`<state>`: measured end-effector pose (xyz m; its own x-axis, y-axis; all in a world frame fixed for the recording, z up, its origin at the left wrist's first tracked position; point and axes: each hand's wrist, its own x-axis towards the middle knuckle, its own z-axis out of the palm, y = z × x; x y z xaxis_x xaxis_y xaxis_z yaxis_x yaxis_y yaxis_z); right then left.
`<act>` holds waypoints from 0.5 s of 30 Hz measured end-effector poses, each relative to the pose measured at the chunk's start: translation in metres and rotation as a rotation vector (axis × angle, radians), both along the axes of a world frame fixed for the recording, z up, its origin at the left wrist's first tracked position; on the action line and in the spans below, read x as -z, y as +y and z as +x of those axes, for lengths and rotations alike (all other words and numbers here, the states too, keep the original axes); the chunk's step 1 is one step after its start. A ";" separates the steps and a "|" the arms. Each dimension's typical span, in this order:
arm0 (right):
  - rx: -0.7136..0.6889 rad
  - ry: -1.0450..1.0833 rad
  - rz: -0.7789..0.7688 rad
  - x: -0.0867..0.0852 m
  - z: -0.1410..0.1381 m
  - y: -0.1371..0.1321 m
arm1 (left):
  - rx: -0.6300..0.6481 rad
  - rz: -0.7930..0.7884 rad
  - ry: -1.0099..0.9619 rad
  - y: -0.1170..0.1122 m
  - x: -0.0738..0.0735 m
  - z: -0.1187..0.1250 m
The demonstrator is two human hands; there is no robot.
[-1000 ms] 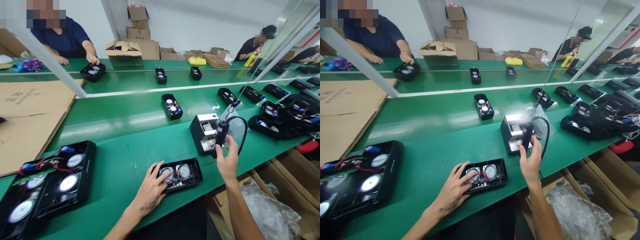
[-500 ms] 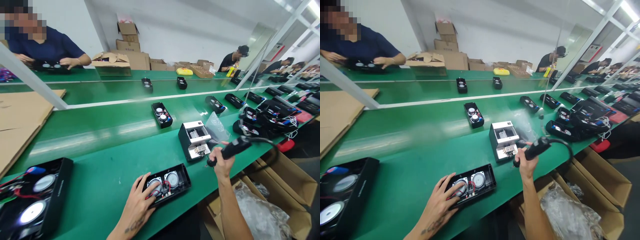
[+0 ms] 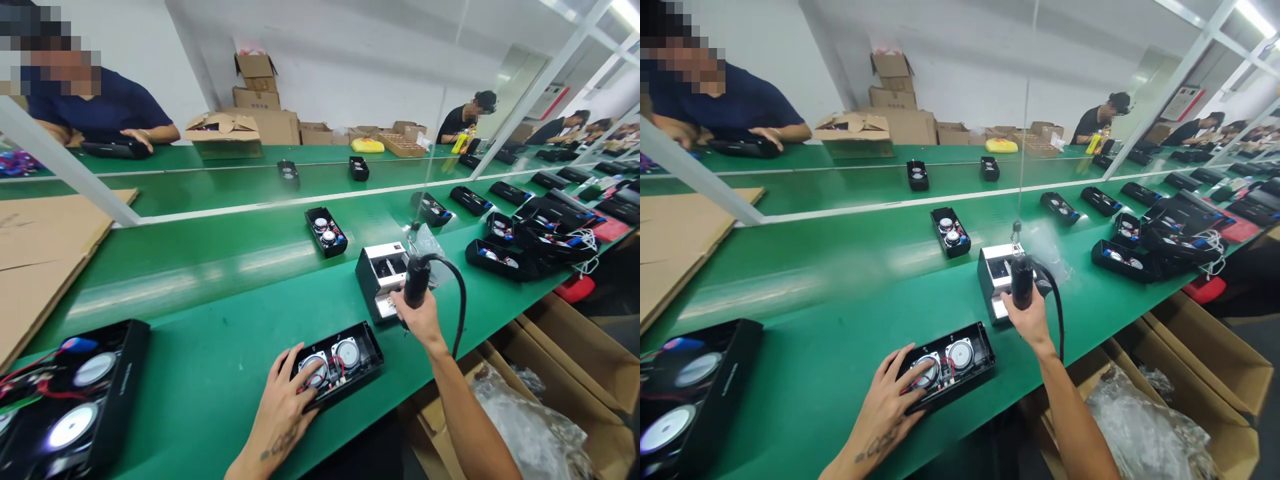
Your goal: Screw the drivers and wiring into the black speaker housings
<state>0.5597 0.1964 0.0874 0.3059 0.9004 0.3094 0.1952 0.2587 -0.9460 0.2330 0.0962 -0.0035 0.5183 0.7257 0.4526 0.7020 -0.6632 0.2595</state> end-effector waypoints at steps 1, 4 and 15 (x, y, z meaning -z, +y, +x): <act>-0.032 0.021 -0.019 -0.001 -0.002 -0.010 | 0.000 -0.001 0.000 0.000 0.000 0.001; -0.092 0.185 0.013 -0.009 -0.009 -0.041 | 0.003 -0.012 0.010 -0.001 -0.003 0.003; -0.334 0.391 0.259 -0.007 -0.073 -0.092 | 0.004 -0.044 0.054 -0.004 -0.002 0.002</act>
<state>0.4869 0.1040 0.0944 0.1535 0.8776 0.4541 -0.2883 0.4793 -0.8289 0.2347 0.0923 -0.0018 0.5441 0.7420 0.3916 0.7129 -0.6550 0.2506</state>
